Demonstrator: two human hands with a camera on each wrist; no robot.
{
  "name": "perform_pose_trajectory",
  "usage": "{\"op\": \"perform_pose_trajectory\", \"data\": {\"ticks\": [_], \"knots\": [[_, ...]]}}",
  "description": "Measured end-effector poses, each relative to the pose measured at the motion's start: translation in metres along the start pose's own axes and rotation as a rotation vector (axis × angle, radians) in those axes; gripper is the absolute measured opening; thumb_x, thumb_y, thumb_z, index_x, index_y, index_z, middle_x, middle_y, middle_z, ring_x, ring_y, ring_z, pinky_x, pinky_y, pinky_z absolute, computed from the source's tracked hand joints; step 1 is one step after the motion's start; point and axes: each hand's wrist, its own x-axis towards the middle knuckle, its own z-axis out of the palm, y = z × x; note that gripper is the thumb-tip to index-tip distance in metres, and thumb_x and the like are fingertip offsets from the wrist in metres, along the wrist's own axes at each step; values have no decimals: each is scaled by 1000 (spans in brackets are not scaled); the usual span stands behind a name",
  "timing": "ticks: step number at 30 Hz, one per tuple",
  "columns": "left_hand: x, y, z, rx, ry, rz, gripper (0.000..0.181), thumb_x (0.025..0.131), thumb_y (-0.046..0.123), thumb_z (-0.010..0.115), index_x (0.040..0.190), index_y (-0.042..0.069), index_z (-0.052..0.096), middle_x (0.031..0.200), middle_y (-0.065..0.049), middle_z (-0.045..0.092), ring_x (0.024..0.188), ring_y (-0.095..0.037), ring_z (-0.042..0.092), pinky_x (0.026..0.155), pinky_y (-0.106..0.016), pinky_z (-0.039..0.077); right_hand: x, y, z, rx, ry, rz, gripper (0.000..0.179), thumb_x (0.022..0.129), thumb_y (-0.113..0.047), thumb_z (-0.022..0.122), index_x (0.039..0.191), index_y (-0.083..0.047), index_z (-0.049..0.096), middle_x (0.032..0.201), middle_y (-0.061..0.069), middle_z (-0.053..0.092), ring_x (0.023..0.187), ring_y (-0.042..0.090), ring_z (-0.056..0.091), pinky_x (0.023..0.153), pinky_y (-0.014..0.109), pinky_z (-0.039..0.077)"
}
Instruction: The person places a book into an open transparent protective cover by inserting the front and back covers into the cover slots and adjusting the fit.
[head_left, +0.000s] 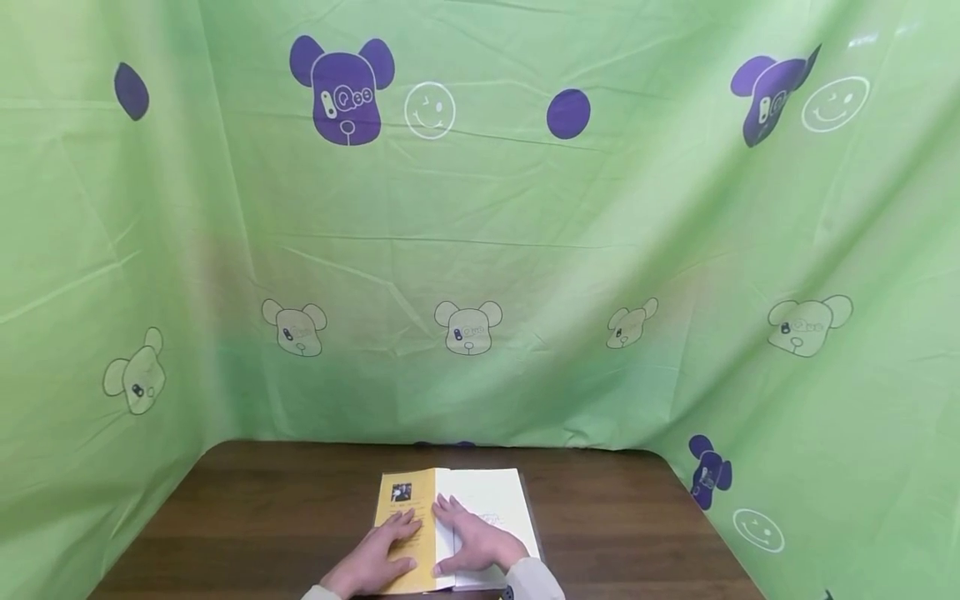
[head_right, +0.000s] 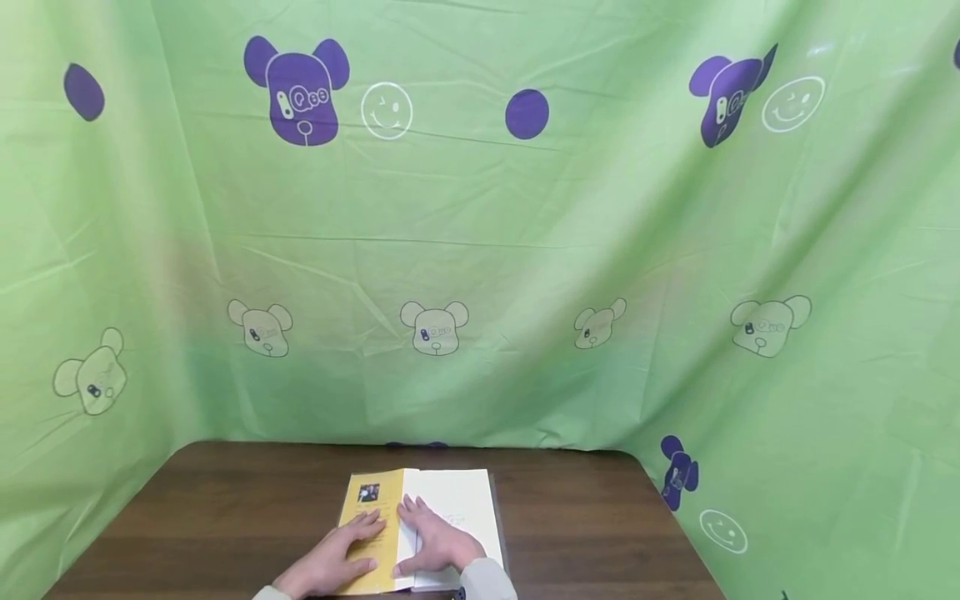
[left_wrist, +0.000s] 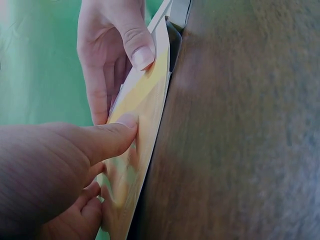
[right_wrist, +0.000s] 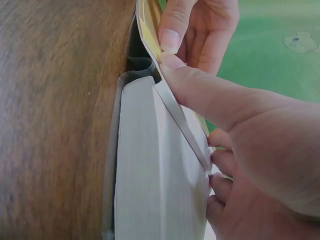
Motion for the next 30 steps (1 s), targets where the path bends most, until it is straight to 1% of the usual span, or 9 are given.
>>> {"op": "perform_pose_trajectory", "data": {"ticks": [6, 10, 12, 15, 18, 20, 22, 26, 30], "knots": [[2, 3, 1, -12, -22, -14, 58, 89, 20, 75, 139, -3, 58, 154, -29, 43, 140, -61, 31, 105, -80, 28, -1, 3, 4, 8, 10, 8, 94, 77, -34, 87, 154, -5, 42, 165, 11, 33, 153, 34, 28, 121, 49, 32], [5, 6, -2, -25, -37, -22, 59, 86, 17, 77, 138, -5, 58, 152, -32, 43, 139, -64, 30, 104, -82, 26, 0, 5, 4, -11, 21, -11, 91, 77, -36, 87, 152, -5, 45, 163, 11, 36, 151, 35, 30, 120, 49, 34], [8, 7, -4, -20, -34, -27, 59, 84, 16, 78, 137, -4, 59, 151, -32, 44, 138, -64, 31, 105, -81, 26, 0, 6, 3, 2, 46, -27, 86, 80, -36, 85, 150, -4, 48, 162, 12, 39, 150, 36, 33, 119, 50, 35], [11, 6, -7, -20, -27, -23, 58, 83, 13, 78, 135, -4, 61, 149, -33, 46, 137, -64, 33, 106, -79, 26, 0, 11, 2, 76, 114, -28, 73, 83, -29, 82, 145, -2, 54, 156, 14, 47, 145, 36, 41, 118, 49, 37], [12, 6, -9, -20, -18, -23, 57, 81, 10, 78, 133, -4, 62, 147, -33, 48, 136, -64, 34, 107, -78, 26, -1, 18, 0, 175, 222, -28, 59, 85, -16, 77, 137, 4, 59, 145, 19, 57, 137, 39, 51, 115, 49, 41], [11, 6, -8, -24, -19, -20, 57, 81, 9, 77, 134, -5, 61, 148, -33, 48, 137, -64, 33, 107, -79, 25, -5, 24, -1, 213, 288, -27, 54, 83, -8, 74, 132, 8, 61, 138, 23, 62, 131, 42, 56, 112, 49, 44], [10, 7, -9, -31, -17, -15, 57, 82, 9, 76, 135, -6, 60, 148, -33, 47, 137, -64, 33, 107, -79, 25, -9, 30, -3, 220, 339, -29, 53, 80, -3, 74, 129, 12, 61, 132, 27, 63, 127, 46, 57, 109, 52, 46], [9, 9, -9, -54, -14, -11, 57, 83, 9, 75, 135, -7, 58, 149, -34, 45, 138, -64, 31, 107, -80, 23, -19, 39, -10, 222, 370, 27, 54, 76, -5, 76, 125, 13, 61, 132, 32, 59, 123, 52, 56, 106, 60, 45], [7, 8, -9, -57, -22, -23, 57, 83, 9, 75, 136, -7, 58, 150, -34, 45, 138, -64, 31, 108, -80, 23, -29, 44, -13, 217, 387, 120, 57, 73, -9, 80, 123, 12, 62, 135, 35, 55, 124, 56, 51, 106, 67, 40]]}}
